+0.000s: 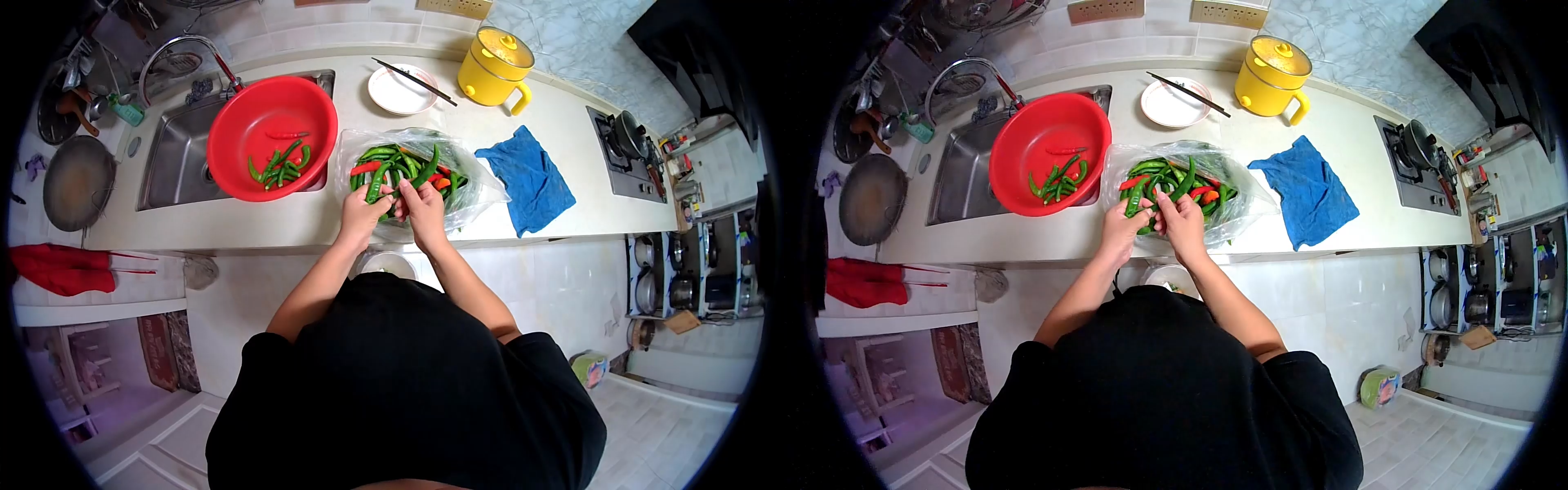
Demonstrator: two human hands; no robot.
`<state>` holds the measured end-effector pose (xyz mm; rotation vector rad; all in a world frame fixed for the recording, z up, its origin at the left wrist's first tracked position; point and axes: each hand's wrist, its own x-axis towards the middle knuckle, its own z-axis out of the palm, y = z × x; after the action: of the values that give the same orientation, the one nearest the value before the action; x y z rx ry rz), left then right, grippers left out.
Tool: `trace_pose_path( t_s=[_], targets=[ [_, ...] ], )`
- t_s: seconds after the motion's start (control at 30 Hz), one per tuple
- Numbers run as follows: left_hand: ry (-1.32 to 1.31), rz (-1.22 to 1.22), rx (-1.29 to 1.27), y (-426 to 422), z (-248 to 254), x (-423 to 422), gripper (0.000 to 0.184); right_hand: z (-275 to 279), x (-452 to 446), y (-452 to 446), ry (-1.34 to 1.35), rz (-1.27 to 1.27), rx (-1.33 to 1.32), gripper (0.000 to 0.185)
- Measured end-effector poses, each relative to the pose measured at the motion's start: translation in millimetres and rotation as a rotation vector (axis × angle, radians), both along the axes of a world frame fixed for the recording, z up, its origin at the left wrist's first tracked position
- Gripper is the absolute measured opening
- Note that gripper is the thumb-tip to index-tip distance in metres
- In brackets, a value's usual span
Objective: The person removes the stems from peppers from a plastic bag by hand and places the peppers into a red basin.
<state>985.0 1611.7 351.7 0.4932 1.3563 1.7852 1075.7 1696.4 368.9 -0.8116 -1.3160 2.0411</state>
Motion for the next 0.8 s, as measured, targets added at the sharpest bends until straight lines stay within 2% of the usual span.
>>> trace_pose_path(
  t_s=[0.17,0.5,0.53,0.6,0.63,0.67,0.7,0.8],
  targets=[
    [-0.058,-0.039,0.024,1.1,-2.6,2.1,0.012,-1.3,0.5,2.9,-0.001,-0.016,-0.157,0.018],
    [-0.086,-0.122,-0.064,13.7,-22.7,-1.6,0.013,-26.9,3.6,28.5,0.024,0.116,-0.770,0.014],
    [-0.067,-0.132,-0.081,14.8,-26.4,-1.8,0.012,-28.7,4.1,27.0,0.011,0.070,-0.698,0.014],
    [0.151,-0.113,-0.135,15.6,-21.0,1.5,0.012,-30.0,4.1,20.5,-0.011,-0.022,-0.553,0.014],
    [0.258,-0.100,-0.163,15.7,-19.6,2.5,0.012,-30.1,2.1,18.2,-0.016,-0.050,-0.420,0.014],
    [0.474,-0.086,-0.200,17.2,-23.4,0.1,0.015,-28.2,0.2,14.5,-0.022,-0.076,-0.290,0.013],
    [0.552,-0.078,-0.211,18.2,-26.5,-0.1,0.017,-26.2,-0.6,11.9,-0.027,-0.102,-0.160,0.013],
    [0.717,-0.069,-0.234,20.4,-22.7,2.7,0.019,-22.5,-0.1,11.5,-0.039,-0.132,-0.076,0.014]
  ],
)
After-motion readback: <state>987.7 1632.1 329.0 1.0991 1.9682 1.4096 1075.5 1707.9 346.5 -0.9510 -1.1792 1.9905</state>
